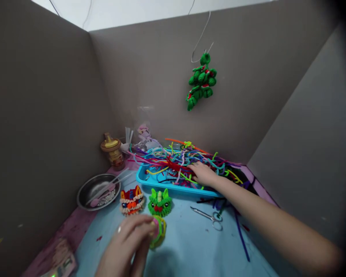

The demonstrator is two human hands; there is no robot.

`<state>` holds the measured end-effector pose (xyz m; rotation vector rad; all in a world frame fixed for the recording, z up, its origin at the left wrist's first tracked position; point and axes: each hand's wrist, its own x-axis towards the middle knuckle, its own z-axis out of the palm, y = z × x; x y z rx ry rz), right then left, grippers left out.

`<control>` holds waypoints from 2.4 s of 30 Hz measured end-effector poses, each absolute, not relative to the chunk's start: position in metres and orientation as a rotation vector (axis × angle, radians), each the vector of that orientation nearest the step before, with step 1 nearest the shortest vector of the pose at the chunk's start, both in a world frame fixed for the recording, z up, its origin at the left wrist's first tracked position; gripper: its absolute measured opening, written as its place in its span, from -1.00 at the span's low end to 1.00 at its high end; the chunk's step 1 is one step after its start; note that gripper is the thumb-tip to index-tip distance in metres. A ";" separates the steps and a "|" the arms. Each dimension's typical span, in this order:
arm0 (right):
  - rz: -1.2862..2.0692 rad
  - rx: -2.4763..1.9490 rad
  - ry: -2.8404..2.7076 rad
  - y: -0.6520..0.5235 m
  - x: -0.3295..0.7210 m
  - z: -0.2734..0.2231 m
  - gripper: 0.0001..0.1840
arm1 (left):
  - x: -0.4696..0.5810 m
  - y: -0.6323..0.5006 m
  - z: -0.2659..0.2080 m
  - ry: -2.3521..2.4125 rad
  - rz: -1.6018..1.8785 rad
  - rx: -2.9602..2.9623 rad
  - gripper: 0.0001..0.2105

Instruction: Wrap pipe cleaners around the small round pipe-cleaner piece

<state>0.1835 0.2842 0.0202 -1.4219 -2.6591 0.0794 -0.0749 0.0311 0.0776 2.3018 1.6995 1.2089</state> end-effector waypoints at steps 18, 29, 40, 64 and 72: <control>0.225 -0.797 -2.169 0.219 0.174 0.051 -0.69 | -0.137 0.260 0.082 2.085 0.245 2.380 -0.88; 0.463 -0.747 -2.128 0.226 0.075 0.069 -0.52 | -0.113 0.219 0.143 1.776 -0.064 2.937 -0.76; 0.531 -1.249 -2.358 0.265 0.073 0.043 -0.73 | -0.151 0.144 0.236 2.201 0.798 2.928 -0.87; -0.050 -1.527 -2.410 0.234 0.146 0.077 -0.68 | -0.020 0.210 0.083 1.667 0.527 2.524 -0.65; 0.035 -1.527 -2.375 0.241 0.129 0.067 -0.71 | -0.055 0.203 0.100 1.670 0.654 2.406 -0.60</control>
